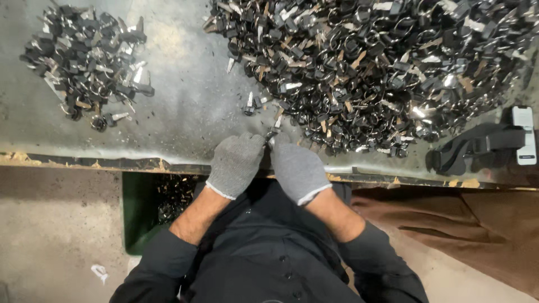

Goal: The person sits at a workbench and sorts small metal hardware pieces by hand, picking items one at a time from a large pile on the right side of the bench and placing selected pieces into a separate pile on the left. The gloved hands repeatedly pick, briefly turn, and set down the pieces throughout the clip.

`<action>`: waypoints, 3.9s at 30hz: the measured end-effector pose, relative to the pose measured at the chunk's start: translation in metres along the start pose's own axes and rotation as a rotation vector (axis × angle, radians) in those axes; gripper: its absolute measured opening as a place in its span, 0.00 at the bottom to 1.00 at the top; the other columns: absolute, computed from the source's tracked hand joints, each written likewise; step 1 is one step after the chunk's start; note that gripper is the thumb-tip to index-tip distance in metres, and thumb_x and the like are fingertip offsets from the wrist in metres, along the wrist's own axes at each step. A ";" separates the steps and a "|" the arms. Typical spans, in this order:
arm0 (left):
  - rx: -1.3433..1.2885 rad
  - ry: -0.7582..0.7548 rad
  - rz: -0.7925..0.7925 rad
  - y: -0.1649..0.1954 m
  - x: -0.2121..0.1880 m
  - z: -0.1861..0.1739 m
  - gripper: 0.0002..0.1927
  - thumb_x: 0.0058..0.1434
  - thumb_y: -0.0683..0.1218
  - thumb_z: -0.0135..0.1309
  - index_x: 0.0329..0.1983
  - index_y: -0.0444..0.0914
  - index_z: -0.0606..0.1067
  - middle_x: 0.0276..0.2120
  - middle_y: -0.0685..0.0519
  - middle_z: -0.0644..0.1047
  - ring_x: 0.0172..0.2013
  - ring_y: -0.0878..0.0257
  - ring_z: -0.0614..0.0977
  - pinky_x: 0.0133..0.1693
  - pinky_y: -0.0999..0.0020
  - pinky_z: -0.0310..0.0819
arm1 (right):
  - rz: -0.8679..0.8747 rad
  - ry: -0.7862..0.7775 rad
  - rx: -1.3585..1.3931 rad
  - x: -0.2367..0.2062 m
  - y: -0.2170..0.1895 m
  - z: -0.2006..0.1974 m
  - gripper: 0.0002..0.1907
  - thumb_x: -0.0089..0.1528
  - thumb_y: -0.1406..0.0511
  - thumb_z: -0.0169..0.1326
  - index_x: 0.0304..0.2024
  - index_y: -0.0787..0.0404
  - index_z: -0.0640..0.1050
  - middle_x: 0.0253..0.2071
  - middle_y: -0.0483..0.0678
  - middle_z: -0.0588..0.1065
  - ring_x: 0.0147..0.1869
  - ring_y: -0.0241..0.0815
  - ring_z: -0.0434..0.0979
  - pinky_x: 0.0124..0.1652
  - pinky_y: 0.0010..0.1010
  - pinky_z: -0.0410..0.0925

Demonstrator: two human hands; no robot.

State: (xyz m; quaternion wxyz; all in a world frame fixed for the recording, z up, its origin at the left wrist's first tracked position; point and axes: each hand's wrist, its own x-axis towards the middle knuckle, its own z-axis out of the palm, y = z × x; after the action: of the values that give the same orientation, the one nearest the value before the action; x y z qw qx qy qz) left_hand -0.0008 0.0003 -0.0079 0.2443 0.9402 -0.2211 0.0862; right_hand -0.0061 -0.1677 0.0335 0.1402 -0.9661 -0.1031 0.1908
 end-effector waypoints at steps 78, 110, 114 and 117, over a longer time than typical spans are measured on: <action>0.019 -0.018 0.181 -0.004 0.042 -0.014 0.14 0.57 0.49 0.64 0.43 0.41 0.77 0.34 0.51 0.77 0.33 0.55 0.80 0.33 0.58 0.74 | -0.100 -0.054 0.121 -0.016 0.011 0.005 0.13 0.65 0.61 0.55 0.49 0.62 0.77 0.40 0.61 0.78 0.38 0.61 0.83 0.37 0.50 0.75; -0.131 -0.029 -0.122 -0.001 0.009 -0.009 0.07 0.53 0.44 0.62 0.31 0.39 0.76 0.27 0.46 0.76 0.32 0.47 0.80 0.35 0.50 0.74 | -0.134 -0.103 0.271 0.001 0.004 -0.031 0.29 0.63 0.61 0.53 0.66 0.60 0.65 0.62 0.59 0.71 0.48 0.60 0.82 0.43 0.48 0.76; -0.107 -0.017 -0.047 0.002 0.007 -0.006 0.06 0.53 0.41 0.58 0.35 0.38 0.75 0.28 0.46 0.75 0.33 0.47 0.80 0.36 0.50 0.73 | 0.075 -0.102 0.069 -0.004 0.007 -0.016 0.26 0.66 0.59 0.51 0.65 0.59 0.62 0.69 0.51 0.66 0.41 0.58 0.84 0.38 0.49 0.77; -0.096 -0.023 -0.030 0.002 0.005 -0.005 0.07 0.53 0.40 0.57 0.34 0.36 0.75 0.27 0.45 0.75 0.32 0.46 0.79 0.35 0.50 0.73 | -0.063 0.188 -0.223 -0.005 0.001 0.006 0.17 0.64 0.60 0.54 0.50 0.63 0.69 0.50 0.62 0.76 0.46 0.65 0.82 0.42 0.53 0.76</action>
State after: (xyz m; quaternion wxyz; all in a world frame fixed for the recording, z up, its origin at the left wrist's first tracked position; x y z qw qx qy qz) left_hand 0.0025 -0.0009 -0.0015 0.2880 0.9315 -0.2137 0.0612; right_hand -0.0129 -0.1688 0.0300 0.0468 -0.9856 -0.1403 0.0824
